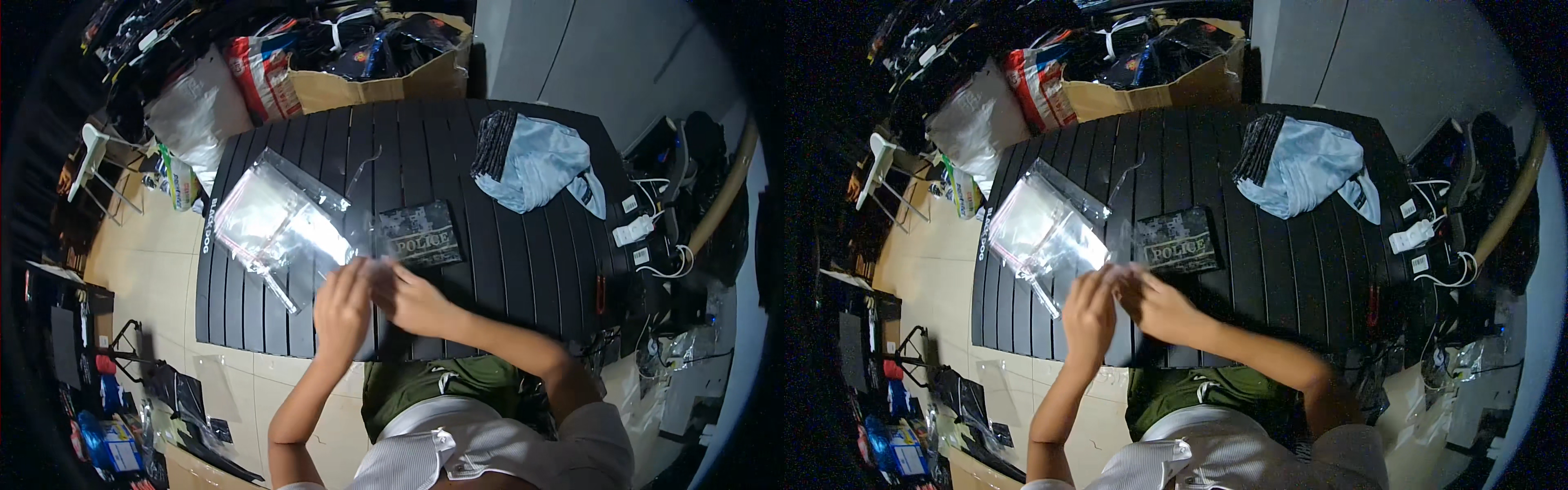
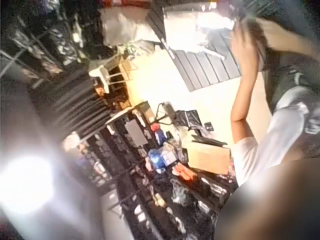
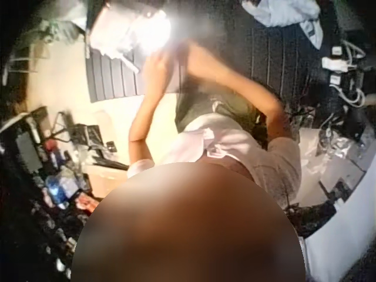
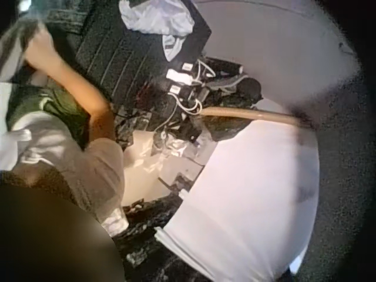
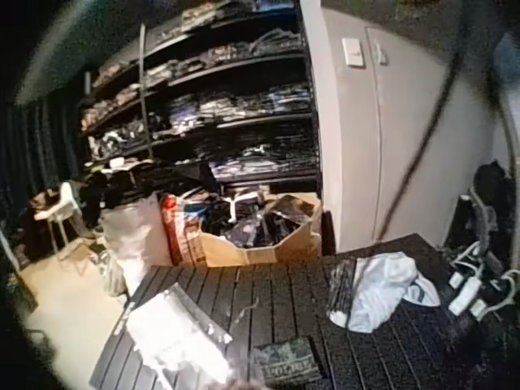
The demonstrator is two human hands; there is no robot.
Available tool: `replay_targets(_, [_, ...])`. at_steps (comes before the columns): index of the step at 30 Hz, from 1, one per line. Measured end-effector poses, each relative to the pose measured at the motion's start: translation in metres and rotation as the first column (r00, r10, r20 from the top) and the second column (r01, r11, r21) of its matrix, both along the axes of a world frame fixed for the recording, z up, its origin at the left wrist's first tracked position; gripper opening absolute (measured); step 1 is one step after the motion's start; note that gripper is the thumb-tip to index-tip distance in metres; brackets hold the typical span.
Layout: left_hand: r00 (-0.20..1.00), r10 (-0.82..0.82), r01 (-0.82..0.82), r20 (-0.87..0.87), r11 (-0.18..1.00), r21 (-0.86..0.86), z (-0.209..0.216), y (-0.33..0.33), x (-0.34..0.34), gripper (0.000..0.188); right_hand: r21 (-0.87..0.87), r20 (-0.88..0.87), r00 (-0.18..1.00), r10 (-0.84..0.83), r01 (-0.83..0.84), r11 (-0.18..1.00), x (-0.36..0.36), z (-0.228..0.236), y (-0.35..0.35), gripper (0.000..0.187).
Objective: The recorder is trimming loose threads from camouflage-patterned neck gaiters, folding them, and placing them into individual clear plastic sleeves.
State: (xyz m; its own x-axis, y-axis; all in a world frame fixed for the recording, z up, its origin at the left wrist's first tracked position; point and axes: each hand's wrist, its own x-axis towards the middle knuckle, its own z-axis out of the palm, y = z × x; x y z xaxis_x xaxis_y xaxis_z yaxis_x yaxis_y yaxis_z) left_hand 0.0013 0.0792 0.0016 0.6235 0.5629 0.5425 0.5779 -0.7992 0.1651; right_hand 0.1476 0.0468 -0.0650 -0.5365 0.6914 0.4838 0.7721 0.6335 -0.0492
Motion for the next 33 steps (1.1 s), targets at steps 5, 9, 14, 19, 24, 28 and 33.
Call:
replay_targets(5, [0.947,0.284,-0.288,0.150,0.958,0.007,0.002,0.029,-0.015,0.023,0.123,-0.256,0.937,-0.239,0.277,0.953,-0.006,0.010,-0.036,0.030])
replay_targets(9, [0.959,0.245,-0.245,0.141,0.969,-0.021,-0.001,0.046,-0.006,0.025,-0.096,-0.183,0.859,-0.478,0.469,0.878,0.009,-0.003,-0.004,0.051])
replay_targets(14, [0.963,0.232,-0.233,0.139,0.973,-0.010,-0.016,0.056,0.001,0.026,-0.013,-0.084,0.854,-0.513,0.514,0.858,0.034,-0.018,-0.005,0.030])
replay_targets(19, [0.954,0.248,-0.236,0.167,0.968,-0.090,-0.021,0.057,-0.001,0.027,-0.164,-0.228,0.825,-0.517,0.490,0.856,0.109,-0.011,-0.038,0.027])
replay_targets(24, [0.964,0.175,-0.162,0.202,0.984,-0.080,-0.025,0.076,0.017,0.028,-0.507,-0.610,0.275,-0.743,0.586,0.632,0.136,-0.001,-0.024,0.038])
replay_targets(28, [0.956,0.187,-0.192,0.228,0.981,0.003,-0.015,0.099,0.045,0.028,-0.596,-0.299,0.251,-0.920,0.704,0.386,0.156,-0.027,0.023,0.052])
replay_targets(33, [0.956,0.225,-0.217,0.187,0.974,-0.059,-0.018,0.109,0.057,0.026,-0.771,0.059,0.179,-0.982,0.633,0.069,0.129,0.007,0.050,0.077])
